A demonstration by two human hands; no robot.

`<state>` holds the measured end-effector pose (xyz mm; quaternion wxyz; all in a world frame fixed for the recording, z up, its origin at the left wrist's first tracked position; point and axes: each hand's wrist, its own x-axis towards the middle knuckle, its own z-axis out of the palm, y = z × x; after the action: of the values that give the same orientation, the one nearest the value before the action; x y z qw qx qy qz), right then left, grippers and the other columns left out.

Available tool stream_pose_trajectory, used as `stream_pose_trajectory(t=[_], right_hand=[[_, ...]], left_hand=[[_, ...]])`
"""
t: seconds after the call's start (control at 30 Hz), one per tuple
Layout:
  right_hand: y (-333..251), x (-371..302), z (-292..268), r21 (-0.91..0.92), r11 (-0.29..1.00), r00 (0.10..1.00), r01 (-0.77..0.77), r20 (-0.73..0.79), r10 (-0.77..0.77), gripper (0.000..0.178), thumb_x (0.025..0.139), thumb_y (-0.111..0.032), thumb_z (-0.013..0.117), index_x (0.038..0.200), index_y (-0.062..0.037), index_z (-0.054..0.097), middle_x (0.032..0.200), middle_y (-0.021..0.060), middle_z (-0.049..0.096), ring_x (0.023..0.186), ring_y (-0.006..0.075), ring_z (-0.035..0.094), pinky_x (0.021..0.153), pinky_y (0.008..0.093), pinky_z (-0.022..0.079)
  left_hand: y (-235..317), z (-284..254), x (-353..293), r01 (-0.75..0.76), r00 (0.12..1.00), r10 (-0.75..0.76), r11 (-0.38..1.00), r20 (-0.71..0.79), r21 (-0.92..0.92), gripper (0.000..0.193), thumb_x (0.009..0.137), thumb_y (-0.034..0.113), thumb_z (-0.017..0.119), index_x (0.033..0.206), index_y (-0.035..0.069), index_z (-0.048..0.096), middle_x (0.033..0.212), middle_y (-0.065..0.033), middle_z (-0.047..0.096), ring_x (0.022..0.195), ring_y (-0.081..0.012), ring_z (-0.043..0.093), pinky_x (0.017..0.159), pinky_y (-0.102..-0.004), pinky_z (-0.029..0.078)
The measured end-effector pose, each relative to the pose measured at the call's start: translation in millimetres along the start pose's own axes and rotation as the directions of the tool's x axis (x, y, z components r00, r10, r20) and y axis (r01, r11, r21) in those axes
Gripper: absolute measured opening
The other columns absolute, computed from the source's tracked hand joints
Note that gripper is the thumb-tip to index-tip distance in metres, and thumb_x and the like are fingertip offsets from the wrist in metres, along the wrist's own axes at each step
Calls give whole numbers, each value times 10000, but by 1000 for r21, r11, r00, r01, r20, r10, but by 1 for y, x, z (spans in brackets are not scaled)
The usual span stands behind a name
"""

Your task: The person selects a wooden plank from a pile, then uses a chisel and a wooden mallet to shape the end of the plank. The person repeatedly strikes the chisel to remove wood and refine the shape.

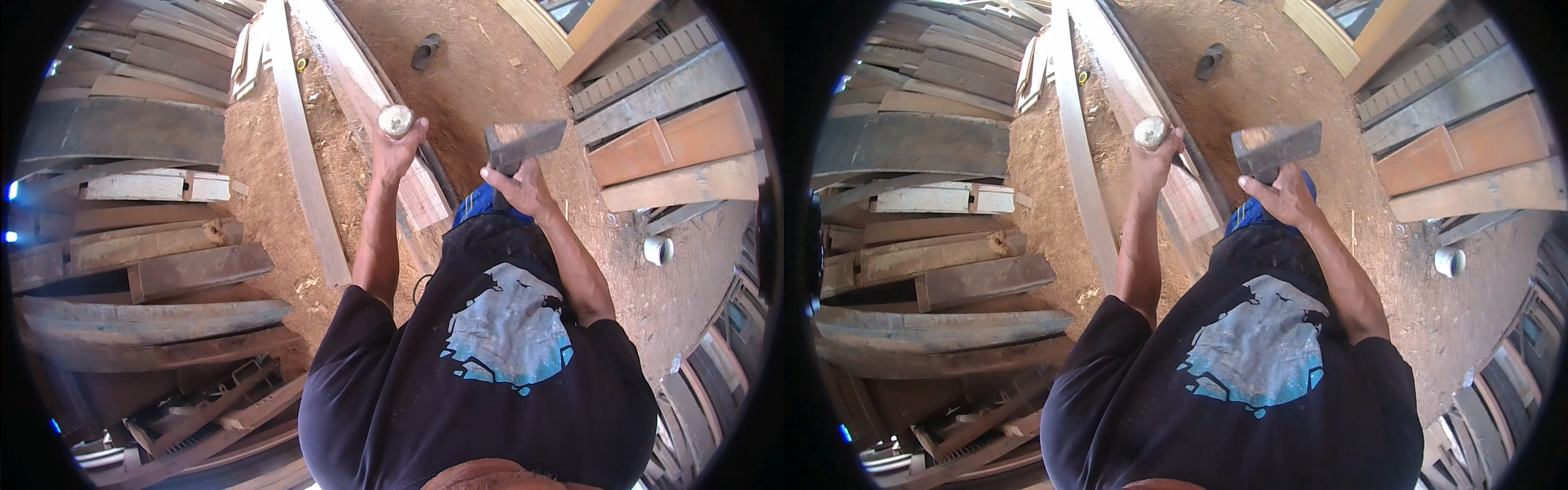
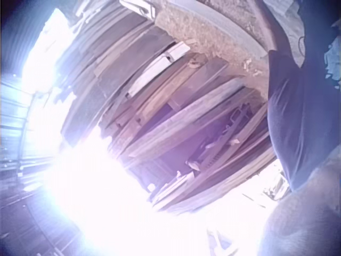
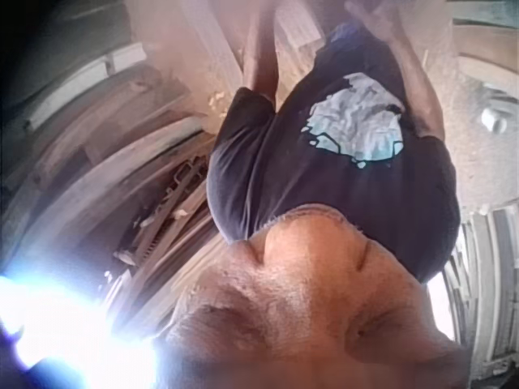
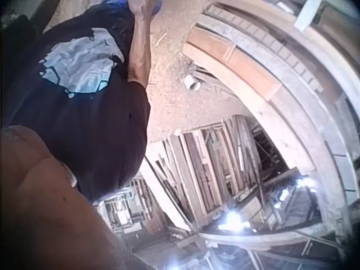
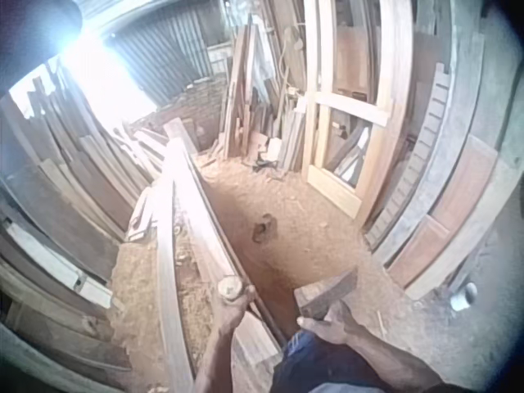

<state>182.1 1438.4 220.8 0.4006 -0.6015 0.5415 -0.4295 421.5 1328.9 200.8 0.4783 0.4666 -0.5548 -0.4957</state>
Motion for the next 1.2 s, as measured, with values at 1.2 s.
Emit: stream_pose_trajectory(t=[1.2], right_hand=[[-87,43,5,-79,948,923,309,-215,-319,286,844,-174,741,1037,21,663,907,150,715,845,230,689,774,360,537]], left_hand=[[-48,23,1,-121,970,114,992,215,20,173,762,55,728,883,65,605,785,29,617,733,-60,575,671,-253,486]])
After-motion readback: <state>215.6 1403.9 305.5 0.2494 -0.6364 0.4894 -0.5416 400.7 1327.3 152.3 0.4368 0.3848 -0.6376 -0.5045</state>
